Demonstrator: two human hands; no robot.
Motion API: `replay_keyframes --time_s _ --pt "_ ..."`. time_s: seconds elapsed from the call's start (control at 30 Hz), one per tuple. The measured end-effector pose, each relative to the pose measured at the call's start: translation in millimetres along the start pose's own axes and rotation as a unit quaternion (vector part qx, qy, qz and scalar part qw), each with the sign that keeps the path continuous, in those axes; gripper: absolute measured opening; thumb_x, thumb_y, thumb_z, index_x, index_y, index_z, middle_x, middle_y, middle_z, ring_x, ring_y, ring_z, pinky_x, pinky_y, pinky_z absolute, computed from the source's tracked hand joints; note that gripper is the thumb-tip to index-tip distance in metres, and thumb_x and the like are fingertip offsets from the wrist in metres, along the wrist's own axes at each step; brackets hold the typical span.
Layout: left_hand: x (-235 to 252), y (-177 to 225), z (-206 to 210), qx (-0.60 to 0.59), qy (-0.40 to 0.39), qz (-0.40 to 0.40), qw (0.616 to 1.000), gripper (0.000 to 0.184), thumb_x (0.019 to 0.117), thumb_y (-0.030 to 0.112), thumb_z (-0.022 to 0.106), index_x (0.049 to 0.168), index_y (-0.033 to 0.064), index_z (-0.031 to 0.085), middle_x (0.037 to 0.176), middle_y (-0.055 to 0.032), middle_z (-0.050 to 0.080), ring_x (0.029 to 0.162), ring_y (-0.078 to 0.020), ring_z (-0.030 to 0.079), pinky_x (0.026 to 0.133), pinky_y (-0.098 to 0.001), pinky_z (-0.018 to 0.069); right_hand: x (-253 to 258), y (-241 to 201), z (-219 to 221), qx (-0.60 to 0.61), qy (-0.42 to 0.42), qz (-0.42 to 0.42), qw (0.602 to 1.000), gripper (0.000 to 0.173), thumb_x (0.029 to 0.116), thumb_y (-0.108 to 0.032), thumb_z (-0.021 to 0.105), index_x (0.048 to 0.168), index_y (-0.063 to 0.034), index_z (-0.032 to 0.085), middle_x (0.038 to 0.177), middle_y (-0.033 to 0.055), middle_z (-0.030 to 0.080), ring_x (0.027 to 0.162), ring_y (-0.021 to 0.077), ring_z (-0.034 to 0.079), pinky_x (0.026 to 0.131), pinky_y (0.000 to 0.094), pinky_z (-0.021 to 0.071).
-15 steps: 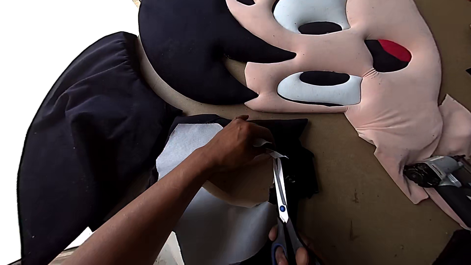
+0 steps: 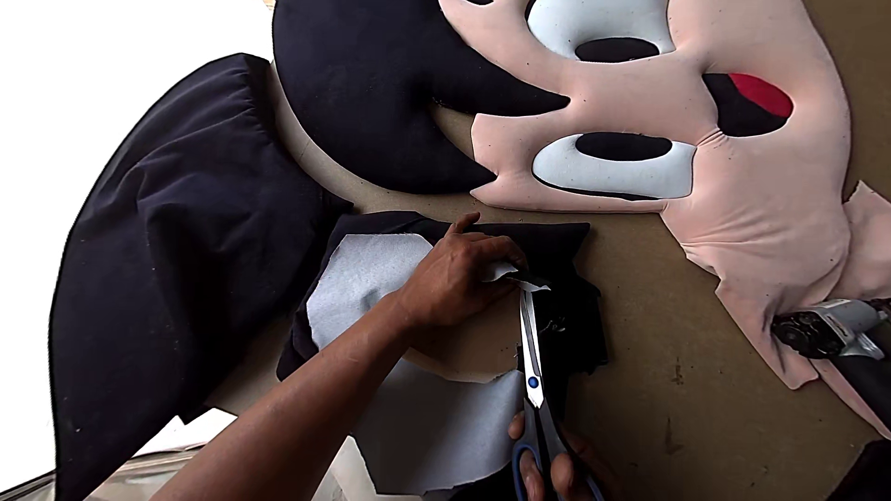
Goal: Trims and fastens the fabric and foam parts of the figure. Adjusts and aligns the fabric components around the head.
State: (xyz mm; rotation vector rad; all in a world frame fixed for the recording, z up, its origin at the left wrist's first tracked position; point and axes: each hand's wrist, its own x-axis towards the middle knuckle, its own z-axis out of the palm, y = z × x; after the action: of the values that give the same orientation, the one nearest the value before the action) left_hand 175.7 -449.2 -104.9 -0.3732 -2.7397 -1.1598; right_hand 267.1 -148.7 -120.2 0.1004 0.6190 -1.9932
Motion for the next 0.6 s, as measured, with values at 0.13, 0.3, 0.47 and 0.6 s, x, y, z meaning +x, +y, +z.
replay_keyframes --time_s 0.13,0.3,0.47,0.6 --pt "-0.9 -0.1 1.2 -0.013 0.011 0.003 1.0 0.014 0.0934 0.023 0.07 0.105 0.0169 0.074 0.094 0.0103 0.074 0.097 -0.0035 0.07 0.124 -0.0555 0.0313 1.6 -1.2 -2.9 -0.016 -0.012 -0.004 1.0 0.043 0.1009 -0.029 0.066 0.133 -0.0017 0.061 0.085 0.0101 0.069 0.063 0.02 0.067 0.056 0.0409 0.0609" --pt "-2.1 -1.4 2.1 -0.034 0.027 0.004 0.999 0.013 0.094 0.022 0.069 0.104 0.0154 0.074 0.094 0.0095 0.074 0.097 -0.003 0.069 0.125 -0.054 0.03 2.6 -3.4 -4.3 -0.042 -0.011 -0.003 0.999 0.042 0.1006 -0.027 0.067 0.134 -0.0017 0.06 0.083 0.0089 0.067 0.062 0.0198 0.066 0.056 0.041 0.0603" --pt "-2.2 -2.8 2.0 -0.046 0.028 0.016 0.998 0.013 0.0943 0.022 0.068 0.103 0.0143 0.075 0.094 0.0083 0.075 0.097 -0.004 0.069 0.125 -0.0554 0.0294 2.5 -5.2 -6.1 -0.056 -0.009 -0.003 0.998 0.041 0.1003 -0.026 0.068 0.133 -0.0023 0.061 0.082 0.0082 0.067 0.061 0.0192 0.066 0.056 0.0407 0.0601" --pt "-1.9 -4.1 2.2 -0.057 0.027 0.021 0.998 0.013 0.094 0.022 0.068 0.103 0.0139 0.074 0.093 0.0082 0.074 0.097 -0.0039 0.069 0.126 -0.0549 0.0279 2.6 -5.0 -7.7 -0.073 -0.011 -0.007 0.997 0.038 0.0995 -0.021 0.069 0.131 -0.0011 0.062 0.08 0.0081 0.067 0.058 0.0187 0.065 0.054 0.0407 0.0599"
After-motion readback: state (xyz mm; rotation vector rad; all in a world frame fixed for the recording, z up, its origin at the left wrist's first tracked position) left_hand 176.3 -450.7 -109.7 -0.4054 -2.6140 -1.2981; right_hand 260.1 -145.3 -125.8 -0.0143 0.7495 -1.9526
